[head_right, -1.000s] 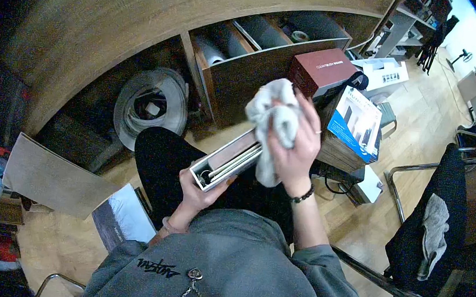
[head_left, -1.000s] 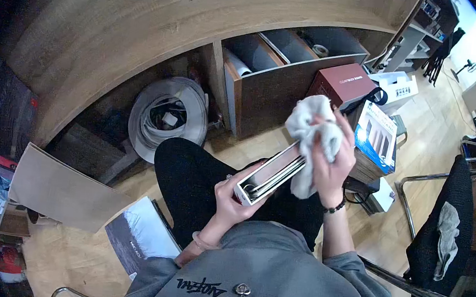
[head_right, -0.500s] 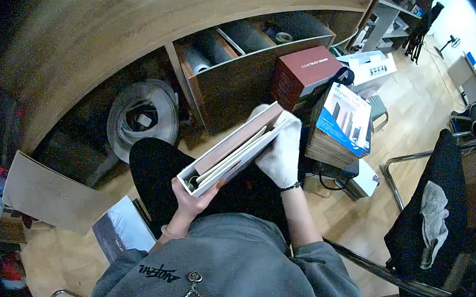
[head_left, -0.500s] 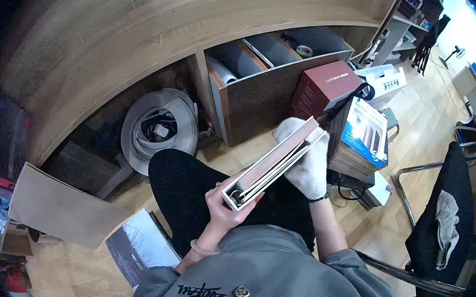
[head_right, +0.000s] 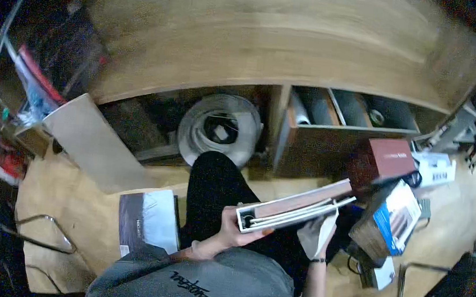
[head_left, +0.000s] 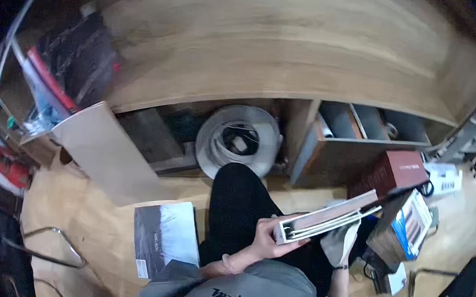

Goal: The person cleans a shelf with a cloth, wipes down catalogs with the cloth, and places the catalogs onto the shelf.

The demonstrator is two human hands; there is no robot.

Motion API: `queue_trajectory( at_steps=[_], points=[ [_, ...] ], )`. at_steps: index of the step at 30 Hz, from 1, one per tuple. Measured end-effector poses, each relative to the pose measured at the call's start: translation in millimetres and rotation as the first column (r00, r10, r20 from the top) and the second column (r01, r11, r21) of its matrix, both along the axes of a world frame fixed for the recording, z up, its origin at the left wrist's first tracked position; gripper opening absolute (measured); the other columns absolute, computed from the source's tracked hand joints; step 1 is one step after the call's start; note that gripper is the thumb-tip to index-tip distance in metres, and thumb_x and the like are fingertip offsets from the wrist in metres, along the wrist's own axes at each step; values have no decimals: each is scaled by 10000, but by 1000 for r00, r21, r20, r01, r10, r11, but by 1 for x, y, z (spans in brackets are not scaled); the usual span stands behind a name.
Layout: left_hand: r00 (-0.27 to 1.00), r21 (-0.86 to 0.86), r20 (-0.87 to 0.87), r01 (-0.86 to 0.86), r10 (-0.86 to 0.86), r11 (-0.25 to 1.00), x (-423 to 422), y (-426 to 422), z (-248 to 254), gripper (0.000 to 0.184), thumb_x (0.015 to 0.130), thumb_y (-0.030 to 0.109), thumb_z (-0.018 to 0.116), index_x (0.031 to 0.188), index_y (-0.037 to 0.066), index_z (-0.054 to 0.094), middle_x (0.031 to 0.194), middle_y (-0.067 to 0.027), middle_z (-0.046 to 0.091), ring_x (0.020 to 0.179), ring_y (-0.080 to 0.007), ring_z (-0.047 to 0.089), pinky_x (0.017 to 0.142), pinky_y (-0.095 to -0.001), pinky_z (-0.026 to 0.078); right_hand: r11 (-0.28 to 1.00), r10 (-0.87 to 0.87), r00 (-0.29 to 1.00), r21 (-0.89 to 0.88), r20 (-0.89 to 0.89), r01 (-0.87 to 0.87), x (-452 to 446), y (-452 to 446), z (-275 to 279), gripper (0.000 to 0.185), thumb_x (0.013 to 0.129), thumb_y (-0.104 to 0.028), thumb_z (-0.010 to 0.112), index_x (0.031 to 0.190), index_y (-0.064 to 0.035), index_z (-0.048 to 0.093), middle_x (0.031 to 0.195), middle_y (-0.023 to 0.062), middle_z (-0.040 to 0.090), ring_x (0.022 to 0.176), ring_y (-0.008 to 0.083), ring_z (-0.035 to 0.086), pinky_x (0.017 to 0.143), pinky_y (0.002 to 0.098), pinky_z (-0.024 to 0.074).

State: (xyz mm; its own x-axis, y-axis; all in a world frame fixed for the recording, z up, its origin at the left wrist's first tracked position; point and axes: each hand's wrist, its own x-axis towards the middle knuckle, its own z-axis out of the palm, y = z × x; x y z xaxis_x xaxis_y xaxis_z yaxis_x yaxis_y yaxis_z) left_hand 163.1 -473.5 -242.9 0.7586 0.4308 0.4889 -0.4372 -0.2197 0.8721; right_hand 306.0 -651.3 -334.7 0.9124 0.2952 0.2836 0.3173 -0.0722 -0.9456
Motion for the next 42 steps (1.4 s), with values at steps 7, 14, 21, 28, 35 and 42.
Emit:
queue_trajectory(
  at_steps=[7, 14, 21, 28, 35, 42],
  points=[
    [984, -147, 5, -174, 177, 974, -22, 51, 47, 438, 682, 160, 767, 1035, -47, 611, 932, -128, 667, 845, -171, 635, 757, -296, 513, 986, 158, 984, -64, 87, -153, -13, 28, 21, 320, 959, -196, 446, 1225, -20, 468, 1189, 72, 540, 1014, 132, 538, 881, 286, 427],
    [706, -407, 551, -239, 445, 882, -63, 120, 175, 496, 771, 85, 652, 1212, -33, 458, 1077, -131, 583, 967, -206, 593, 857, -315, 482, 819, 516, 856, 269, 40, -507, 33, 121, 143, 305, 944, -180, 492, 1165, 29, 520, 1074, 67, 576, 956, 125, 523, 811, 274, 434],
    [568, -264, 622, -496, 539, 827, -72, 214, 296, 333, 798, 75, 652, 1074, -83, 556, 1022, -149, 617, 897, -168, 605, 802, -279, 481, 628, 581, 655, 246, 482, -738, -13, 342, 250, 513, 940, -179, 505, 1380, -18, 297, 1197, 83, 527, 1011, 146, 535, 834, 265, 454],
    [323, -152, 617, -846, 718, 511, -67, 312, 296, 284, 767, 155, 716, 933, -58, 629, 868, -108, 666, 764, -157, 632, 715, -260, 481, 733, 620, 633, -53, 463, -678, -71, 445, 225, 532, 828, -85, 556, 1335, -81, 396, 1315, 167, 466, 1160, 340, 488, 960, 348, 403],
    [28, 6, 440, -1000, 898, 28, -62, 394, 299, 332, 691, 234, 753, 896, -9, 657, 817, -109, 681, 758, -209, 658, 696, -308, 498, 832, 551, 304, -481, 777, -276, -84, 485, 226, 455, 768, -91, 552, 1211, -196, 545, 1348, 63, 455, 1252, 361, 382, 1041, 389, 326],
    [-256, 170, 302, -933, 918, -316, -78, 443, 306, 433, 658, 412, 720, 866, 39, 652, 854, -184, 664, 830, -357, 640, 732, -417, 504, 728, 670, 396, -450, 628, -518, -76, 489, 226, 467, 763, -33, 497, 1197, -194, 559, 1365, 58, 436, 1276, 352, 349, 1066, 389, 300]
  ],
)
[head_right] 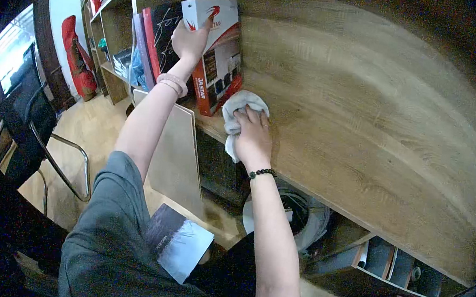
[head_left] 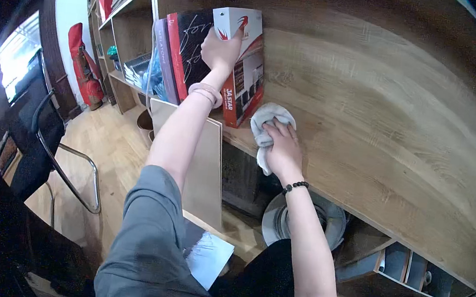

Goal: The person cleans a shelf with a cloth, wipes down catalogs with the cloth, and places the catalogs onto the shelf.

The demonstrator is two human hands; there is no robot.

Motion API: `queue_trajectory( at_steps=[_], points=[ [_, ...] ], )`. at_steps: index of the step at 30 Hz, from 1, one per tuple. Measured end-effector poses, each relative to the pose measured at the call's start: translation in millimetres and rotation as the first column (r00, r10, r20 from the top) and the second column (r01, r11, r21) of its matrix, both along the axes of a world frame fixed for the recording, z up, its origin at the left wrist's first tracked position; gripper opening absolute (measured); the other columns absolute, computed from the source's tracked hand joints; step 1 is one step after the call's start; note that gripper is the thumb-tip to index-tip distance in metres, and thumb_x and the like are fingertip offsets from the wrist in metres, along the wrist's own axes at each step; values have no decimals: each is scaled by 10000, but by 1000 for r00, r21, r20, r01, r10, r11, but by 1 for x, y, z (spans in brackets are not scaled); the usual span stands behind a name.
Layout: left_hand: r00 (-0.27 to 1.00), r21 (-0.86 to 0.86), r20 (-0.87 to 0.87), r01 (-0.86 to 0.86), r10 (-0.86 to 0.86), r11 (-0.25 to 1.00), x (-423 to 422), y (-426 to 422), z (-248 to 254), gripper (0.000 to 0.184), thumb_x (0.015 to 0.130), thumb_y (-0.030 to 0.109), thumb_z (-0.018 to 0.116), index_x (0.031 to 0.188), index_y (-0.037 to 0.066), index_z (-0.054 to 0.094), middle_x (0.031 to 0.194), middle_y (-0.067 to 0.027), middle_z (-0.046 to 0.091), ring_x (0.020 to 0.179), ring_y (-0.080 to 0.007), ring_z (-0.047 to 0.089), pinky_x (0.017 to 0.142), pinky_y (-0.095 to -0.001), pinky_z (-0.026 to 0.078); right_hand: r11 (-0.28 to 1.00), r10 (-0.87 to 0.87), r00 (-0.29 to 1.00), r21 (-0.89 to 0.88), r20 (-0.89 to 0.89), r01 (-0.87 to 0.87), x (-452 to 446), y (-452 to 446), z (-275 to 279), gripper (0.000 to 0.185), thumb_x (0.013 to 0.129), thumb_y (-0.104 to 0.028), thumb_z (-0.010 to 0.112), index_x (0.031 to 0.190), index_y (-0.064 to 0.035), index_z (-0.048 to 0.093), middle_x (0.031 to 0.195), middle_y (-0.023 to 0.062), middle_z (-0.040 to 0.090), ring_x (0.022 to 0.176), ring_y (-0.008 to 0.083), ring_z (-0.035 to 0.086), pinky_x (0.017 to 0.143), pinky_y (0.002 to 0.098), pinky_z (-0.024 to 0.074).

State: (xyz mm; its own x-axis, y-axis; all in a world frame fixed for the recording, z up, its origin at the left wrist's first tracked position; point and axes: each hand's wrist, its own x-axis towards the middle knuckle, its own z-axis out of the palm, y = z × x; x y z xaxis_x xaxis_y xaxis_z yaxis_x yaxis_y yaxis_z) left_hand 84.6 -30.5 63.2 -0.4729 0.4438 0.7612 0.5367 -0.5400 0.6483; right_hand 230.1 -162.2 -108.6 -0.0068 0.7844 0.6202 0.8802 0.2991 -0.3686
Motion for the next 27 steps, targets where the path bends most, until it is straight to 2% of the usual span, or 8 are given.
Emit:
queue_trajectory(
  at_steps=[8, 11, 12, 15, 16, 19, 23, 27],
  points=[
    [961, -39, -256, -121, 107, 992, -42, 27, 3, 578, 695, 468, 715, 1031, 13, 597, 884, -218, 653, 829, -370, 638, 755, -417, 501, 1000, 8, 995, -27, -99, -11, 1, 4, 2, 518, 755, 9, 461, 1227, -191, 538, 1385, 59, 412, 1278, 355, 342, 1065, 389, 303],
    [960, 147, -279, 37, 6, 988, -47, 25, 0, 561, 748, 358, 668, 1192, 48, 521, 1089, -280, 568, 1016, -420, 560, 887, -450, 451, 999, -1, 994, -32, -114, -3, 3, -2, -2, 526, 755, 12, 460, 1235, -191, 532, 1389, 61, 406, 1278, 354, 341, 1065, 390, 304],
    [959, 151, -283, 37, 7, 988, -49, 23, -2, 561, 748, 358, 668, 1192, 48, 521, 1089, -280, 568, 1016, -420, 560, 887, -450, 451, 999, -5, 994, -33, -111, 1, 1, -5, -2, 526, 756, 12, 461, 1236, -189, 531, 1389, 63, 406, 1276, 352, 343, 1065, 389, 305],
    [804, 524, -426, -153, 414, 838, -42, 17, -8, 521, 774, 237, 650, 1255, 106, 498, 1356, -321, 306, 1246, -465, 335, 1019, -485, 319, 1000, -20, 994, -16, -106, 19, -1, -5, 2, 526, 757, 13, 462, 1240, -187, 528, 1387, 68, 406, 1271, 348, 348, 1063, 386, 307],
    [808, 529, -422, -149, 411, 835, -40, 19, -7, 521, 774, 237, 650, 1255, 106, 498, 1356, -321, 306, 1246, -465, 335, 1019, -485, 319, 1000, -22, 995, -16, -101, 21, 0, -5, 3, 524, 759, 12, 465, 1240, -184, 527, 1386, 70, 406, 1267, 347, 352, 1062, 386, 309],
    [717, 478, -588, -67, 376, 876, -45, 26, -10, 485, 756, 176, 653, 1227, 166, 538, 1458, -281, 86, 1330, -475, 128, 1063, -527, 213, 999, -30, 994, -33, -101, 27, -2, -8, 1, 519, 761, 10, 469, 1241, -178, 526, 1385, 74, 407, 1259, 344, 361, 1058, 386, 313],
    [671, 454, -577, -211, 466, 866, -43, 45, -14, 479, 733, 166, 659, 1203, 198, 569, 1454, -283, 123, 1328, -473, 154, 1050, -542, 232, 999, -37, 997, -2, -68, 37, 3, -6, 1, 511, 760, 10, 477, 1236, -168, 529, 1377, 76, 416, 1248, 341, 372, 1049, 387, 324],
    [677, 490, -586, -141, 445, 860, -41, 58, -17, 460, 737, 151, 646, 1191, 189, 584, 1453, -283, 125, 1328, -466, 161, 1041, -567, 230, 1000, -21, 995, 18, -94, 22, -2, -6, -2, 511, 752, 15, 481, 1230, -159, 531, 1369, 78, 424, 1243, 344, 378, 1043, 388, 331]
  ],
)
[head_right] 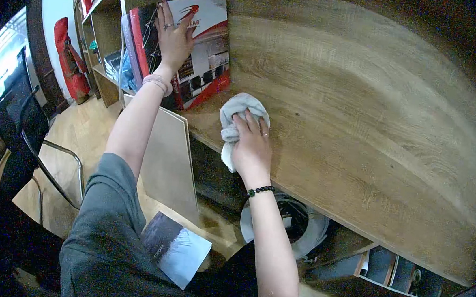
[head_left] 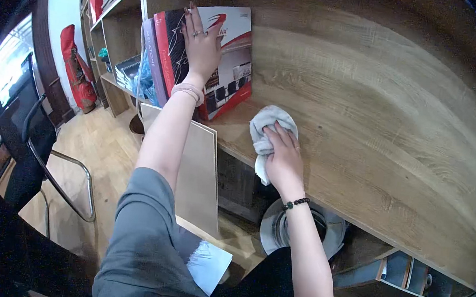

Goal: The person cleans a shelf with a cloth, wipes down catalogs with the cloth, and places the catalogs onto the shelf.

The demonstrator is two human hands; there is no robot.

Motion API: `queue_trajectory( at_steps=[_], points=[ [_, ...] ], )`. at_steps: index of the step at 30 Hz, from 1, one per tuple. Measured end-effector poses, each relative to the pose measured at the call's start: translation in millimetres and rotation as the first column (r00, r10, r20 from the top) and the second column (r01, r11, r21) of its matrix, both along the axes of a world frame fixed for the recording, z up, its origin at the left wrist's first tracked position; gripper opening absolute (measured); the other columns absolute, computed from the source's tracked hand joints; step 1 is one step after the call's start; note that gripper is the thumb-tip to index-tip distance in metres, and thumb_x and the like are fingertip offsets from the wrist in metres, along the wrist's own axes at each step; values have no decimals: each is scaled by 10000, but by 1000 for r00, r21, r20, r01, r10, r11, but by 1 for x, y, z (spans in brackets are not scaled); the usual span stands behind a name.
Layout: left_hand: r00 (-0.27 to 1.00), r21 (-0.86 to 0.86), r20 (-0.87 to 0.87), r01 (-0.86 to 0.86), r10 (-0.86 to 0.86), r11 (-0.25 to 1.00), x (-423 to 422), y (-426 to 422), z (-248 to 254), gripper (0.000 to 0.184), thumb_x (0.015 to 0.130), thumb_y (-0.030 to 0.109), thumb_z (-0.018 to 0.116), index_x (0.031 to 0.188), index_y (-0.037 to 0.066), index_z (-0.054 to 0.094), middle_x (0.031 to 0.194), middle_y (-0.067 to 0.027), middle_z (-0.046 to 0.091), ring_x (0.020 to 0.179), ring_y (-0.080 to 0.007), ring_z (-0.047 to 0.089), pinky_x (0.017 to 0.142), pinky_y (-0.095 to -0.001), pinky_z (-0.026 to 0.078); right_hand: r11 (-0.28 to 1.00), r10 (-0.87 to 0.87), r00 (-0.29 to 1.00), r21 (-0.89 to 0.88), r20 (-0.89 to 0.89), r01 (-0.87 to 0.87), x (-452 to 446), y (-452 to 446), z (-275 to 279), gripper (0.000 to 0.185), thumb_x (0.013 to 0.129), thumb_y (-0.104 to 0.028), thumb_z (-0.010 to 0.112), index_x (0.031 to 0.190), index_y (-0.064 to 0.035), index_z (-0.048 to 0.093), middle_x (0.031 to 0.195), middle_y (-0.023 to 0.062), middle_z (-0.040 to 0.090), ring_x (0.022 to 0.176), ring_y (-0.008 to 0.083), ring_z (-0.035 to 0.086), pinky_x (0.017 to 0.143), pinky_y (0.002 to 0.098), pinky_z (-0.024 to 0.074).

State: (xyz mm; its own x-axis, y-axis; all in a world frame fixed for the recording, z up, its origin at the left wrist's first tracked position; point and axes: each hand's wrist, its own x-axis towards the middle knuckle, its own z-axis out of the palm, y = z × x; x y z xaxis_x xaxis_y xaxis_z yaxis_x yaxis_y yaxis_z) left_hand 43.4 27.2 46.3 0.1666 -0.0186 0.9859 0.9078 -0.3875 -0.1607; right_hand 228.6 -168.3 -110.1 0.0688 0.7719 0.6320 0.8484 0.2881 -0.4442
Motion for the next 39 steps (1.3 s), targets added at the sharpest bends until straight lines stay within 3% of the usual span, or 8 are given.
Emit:
queue_trajectory(
  at_steps=[17, 20, 22, 24, 26, 28, 34, 39],
  points=[
    [966, -216, -186, -217, 179, 952, -2, -26, 4, 534, 791, 353, 578, 1296, 201, 492, 1505, -121, 141, 1362, -444, 37, 1061, -589, 133, 997, 64, 997, 49, -48, -61, 2, 3, 4, 512, 726, 34, 478, 1210, -123, 539, 1335, 104, 455, 1228, 331, 402, 1051, 378, 317],
    [990, -174, -96, -114, 98, 978, 8, -46, -4, 564, 795, 356, 578, 1318, 178, 463, 1486, -171, 168, 1340, -481, 82, 1063, -593, 118, 995, 96, 992, 16, -77, -95, 3, 0, 4, 505, 724, 33, 478, 1203, -115, 544, 1332, 115, 456, 1223, 325, 409, 1054, 373, 311],
    [976, -309, 13, 212, -219, 927, 19, -99, -16, 579, 798, 277, 603, 1333, 131, 438, 1446, -214, 250, 1319, -423, 242, 1062, -530, 216, 996, 77, 996, 59, -49, -74, 3, 2, 2, 511, 714, 49, 465, 1192, -109, 551, 1323, 128, 462, 1219, 330, 414, 1055, 373, 310],
    [400, -476, 465, 865, -790, 158, 19, -185, -35, 578, 808, 187, 617, 1333, 56, 413, 1393, -199, 354, 1262, -306, 387, 1033, -415, 326, 994, 72, 997, 86, -38, -69, 6, 11, -1, 514, 710, 56, 458, 1187, -107, 555, 1318, 135, 465, 1217, 332, 417, 1056, 372, 309],
    [-236, -219, 759, 784, -606, -580, 13, -294, -60, 542, 863, 252, 583, 1286, -44, 419, 1331, -163, 424, 1244, -245, 410, 1024, -359, 341, 987, 118, 993, 108, -4, -117, 15, 24, -8, 490, 729, 25, 476, 1193, -115, 554, 1319, 125, 468, 1226, 313, 414, 1048, 373, 319],
    [-641, -335, 486, 491, -594, -804, 24, -343, -79, 795, 828, 582, 494, 1325, -27, 381, 1357, -229, 348, 1283, -367, 324, 1066, -489, 212, 985, 148, 989, 92, 7, -148, 16, 22, -11, 479, 739, 10, 485, 1196, -119, 554, 1319, 120, 470, 1231, 304, 413, 1044, 374, 324],
    [-929, 227, 184, 359, -322, -905, 55, -454, -85, 657, 866, 629, 382, 1203, 93, 557, 1202, -238, 435, 1145, -407, 396, 1007, -536, 277, 957, 276, 949, 134, -151, -257, 15, -27, -4, 478, 709, 104, 439, 1108, -87, 617, 1257, 159, 524, 1203, 308, 461, 1026, 349, 344],
    [-863, 375, 414, 452, -290, -809, 34, -477, -96, 657, 869, 641, 356, 1141, 100, 611, 1215, -238, 432, 1175, -395, 378, 964, -550, 329, 936, 351, 811, 168, -468, -308, -15, -139, -34, 397, 747, 102, 447, 1069, -49, 624, 1186, 142, 580, 1138, 243, 524, 973, 325, 392]
  ],
)
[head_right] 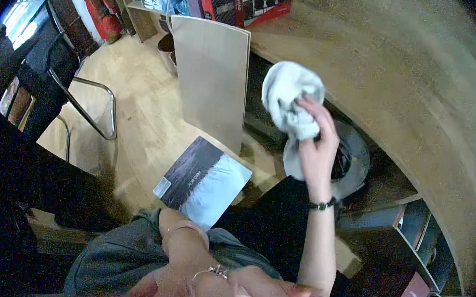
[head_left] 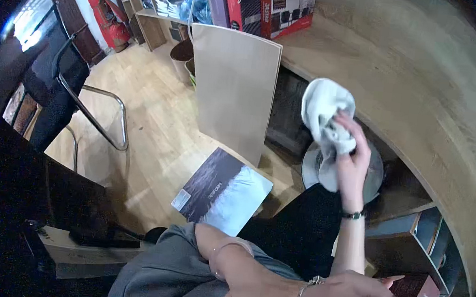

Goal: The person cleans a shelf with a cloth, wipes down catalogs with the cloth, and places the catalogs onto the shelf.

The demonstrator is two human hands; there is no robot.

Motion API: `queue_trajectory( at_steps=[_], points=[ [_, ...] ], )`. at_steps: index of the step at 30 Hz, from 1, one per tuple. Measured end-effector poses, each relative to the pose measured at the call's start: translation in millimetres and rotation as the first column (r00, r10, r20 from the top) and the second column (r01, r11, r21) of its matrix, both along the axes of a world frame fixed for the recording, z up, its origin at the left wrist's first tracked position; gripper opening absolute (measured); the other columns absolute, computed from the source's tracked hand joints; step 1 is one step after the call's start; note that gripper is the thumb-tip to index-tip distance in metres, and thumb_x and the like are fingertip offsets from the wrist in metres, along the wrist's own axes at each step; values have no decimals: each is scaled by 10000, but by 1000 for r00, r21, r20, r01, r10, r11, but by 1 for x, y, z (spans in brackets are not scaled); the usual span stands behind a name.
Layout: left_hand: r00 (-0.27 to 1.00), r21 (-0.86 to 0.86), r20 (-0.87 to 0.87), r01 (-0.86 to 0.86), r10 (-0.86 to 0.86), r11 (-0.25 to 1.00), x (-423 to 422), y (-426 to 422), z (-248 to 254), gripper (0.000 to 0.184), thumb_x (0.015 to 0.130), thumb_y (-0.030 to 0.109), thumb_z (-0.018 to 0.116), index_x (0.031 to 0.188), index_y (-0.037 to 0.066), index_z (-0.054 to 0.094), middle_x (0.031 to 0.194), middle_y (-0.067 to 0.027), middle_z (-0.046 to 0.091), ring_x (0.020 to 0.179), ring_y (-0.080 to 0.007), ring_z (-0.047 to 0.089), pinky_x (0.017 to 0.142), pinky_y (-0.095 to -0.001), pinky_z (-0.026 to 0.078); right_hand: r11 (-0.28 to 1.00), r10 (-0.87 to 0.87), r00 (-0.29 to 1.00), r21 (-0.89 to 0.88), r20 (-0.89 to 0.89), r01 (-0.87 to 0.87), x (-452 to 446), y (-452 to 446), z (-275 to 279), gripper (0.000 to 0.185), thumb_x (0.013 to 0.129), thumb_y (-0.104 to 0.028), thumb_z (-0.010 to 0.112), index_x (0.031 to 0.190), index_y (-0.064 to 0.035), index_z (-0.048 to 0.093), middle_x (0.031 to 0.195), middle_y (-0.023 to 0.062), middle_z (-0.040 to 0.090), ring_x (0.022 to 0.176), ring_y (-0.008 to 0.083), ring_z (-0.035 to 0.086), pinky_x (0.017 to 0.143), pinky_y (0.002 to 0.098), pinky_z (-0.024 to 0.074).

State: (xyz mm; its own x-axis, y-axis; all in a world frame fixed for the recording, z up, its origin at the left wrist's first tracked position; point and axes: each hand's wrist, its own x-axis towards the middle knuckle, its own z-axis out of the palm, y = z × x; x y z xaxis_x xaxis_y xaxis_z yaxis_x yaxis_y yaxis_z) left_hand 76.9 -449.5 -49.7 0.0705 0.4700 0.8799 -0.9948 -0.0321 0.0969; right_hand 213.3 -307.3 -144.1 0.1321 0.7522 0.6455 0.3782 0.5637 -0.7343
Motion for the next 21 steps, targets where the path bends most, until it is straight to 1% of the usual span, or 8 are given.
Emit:
queue_trajectory(
  at_steps=[1, 3, 5, 7, 11, 15, 19, 21],
  points=[
    [990, 37, -78, 117, -114, 992, -7, 1, -2, 650, 868, 642, 356, 1124, 107, 623, 1213, -240, 432, 1187, -399, 366, 954, -551, 338, 998, 25, 993, -54, -112, -31, -9, -13, -28, 353, 758, 90, 461, 1040, -36, 630, 1155, 121, 599, 1096, 224, 551, 944, 310, 411],
    [915, 83, -231, 357, -330, 931, -17, 1, -9, 638, 868, 643, 357, 1089, 120, 647, 1211, -243, 433, 1211, -407, 341, 934, -555, 356, 833, -7, 845, -471, -535, -291, -32, -35, -84, 303, 739, 79, 463, 990, 6, 617, 1052, 107, 621, 979, 207, 584, 877, 293, 444],
    [948, 92, -195, 272, -251, 958, -17, -2, -17, 630, 872, 637, 356, 1091, 124, 647, 1199, -244, 444, 1222, -409, 331, 938, -551, 353, 640, -148, 767, -652, -624, -406, -51, -45, -133, 283, 691, 40, 497, 956, 31, 595, 947, 102, 615, 852, 192, 583, 787, 281, 464],
    [989, 143, -128, 86, -68, 986, -18, -2, -23, 614, 880, 626, 353, 1095, 132, 647, 1174, -245, 466, 1246, -414, 310, 946, -541, 349, 604, -226, 547, -556, -806, -571, -68, -48, -192, 295, 667, -22, 502, 947, 32, 574, 879, 105, 595, 785, 194, 568, 722, 283, 470],
    [995, 287, -82, -27, 52, 958, -30, 24, -26, 586, 898, 599, 338, 1105, 143, 642, 1124, -239, 507, 1234, -423, 315, 961, -534, 332, 381, -328, 414, -520, -849, -765, -76, -47, -260, 301, 781, -100, 487, 1056, -11, 570, 947, 99, 628, 813, 210, 609, 743, 322, 502],
    [971, 240, -213, -52, 104, 969, -47, 30, -30, 571, 905, 592, 327, 1108, 162, 643, 1100, -236, 535, 1218, -417, 336, 1001, -522, 289, 311, -376, 346, -469, -859, -827, -90, -32, -210, 313, 872, -235, 503, 1124, -58, 559, 1010, 78, 633, 862, 204, 617, 770, 331, 508],
    [960, -99, -258, 82, -106, 992, -55, 8, -9, 579, 894, 613, 332, 1114, 175, 641, 1149, -236, 523, 1222, -429, 329, 1040, -513, 223, 203, -335, 426, -506, -840, -838, -95, -20, -244, 398, 891, -392, 518, 1153, -97, 568, 1026, 39, 631, 891, 194, 606, 799, 327, 490],
    [972, -69, -231, 31, -47, 997, -53, 14, -27, 597, 869, 625, 365, 1158, 151, 587, 1189, -241, 479, 1233, -429, 319, 1039, -522, 220, 199, -337, 442, -521, -832, -830, -92, -16, -260, 391, 894, -385, 515, 1159, -102, 567, 1025, 37, 631, 889, 193, 606, 798, 325, 490]
  ],
)
